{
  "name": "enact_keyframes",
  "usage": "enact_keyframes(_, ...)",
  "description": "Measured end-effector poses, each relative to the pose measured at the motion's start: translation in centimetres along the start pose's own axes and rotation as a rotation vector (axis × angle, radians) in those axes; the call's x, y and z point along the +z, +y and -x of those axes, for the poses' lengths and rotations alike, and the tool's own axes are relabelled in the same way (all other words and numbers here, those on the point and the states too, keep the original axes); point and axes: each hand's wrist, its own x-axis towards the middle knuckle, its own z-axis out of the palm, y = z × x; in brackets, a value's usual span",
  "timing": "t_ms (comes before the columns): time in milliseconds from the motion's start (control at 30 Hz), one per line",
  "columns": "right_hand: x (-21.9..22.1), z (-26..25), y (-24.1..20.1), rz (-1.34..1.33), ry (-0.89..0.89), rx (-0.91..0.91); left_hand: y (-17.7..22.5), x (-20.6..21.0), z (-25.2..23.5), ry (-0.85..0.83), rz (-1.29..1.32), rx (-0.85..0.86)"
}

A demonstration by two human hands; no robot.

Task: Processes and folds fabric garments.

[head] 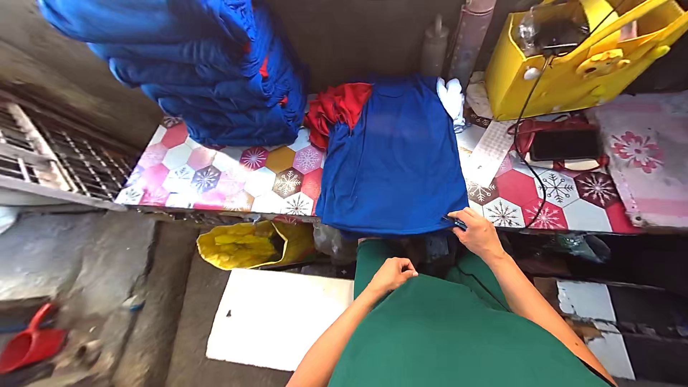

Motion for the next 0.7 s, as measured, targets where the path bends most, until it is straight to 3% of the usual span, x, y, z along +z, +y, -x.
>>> enact_keyframes(67,0.1,0.2,0.8,-0.023,0.024,-0.022,-0.3,0.1,0.5,0.224,-0.033,-0.092)
enact_keyframes(233,-0.4,2.0,1.8,-0.178,0.242,-0.047,-2.2,-3.1,2.1,1.148,0.138,-0.085)
enact_keyframes(300,-1.4,2.3,1.6,-0.221,0.320,-0.002,-2.5,-6.0,2.6,1.322,0.090,-0.088)
enact_keyframes(467,-4.6,1.3,1.8,-0.262,0.453,0.272,-2.9,-11.2,2.5,1.220,0.138,-0.110)
enact_keyframes(633,-5.3,1.4,2.2,-0.242,0.464,0.351,-2.5,-10.9,2.5,1.292,0.101,0.001)
enact_keyframes(700,-4.7,1.5,1.9,-0.260,0.455,0.356,-1.8,-10.2,2.0,1.233,0.009,-0.031)
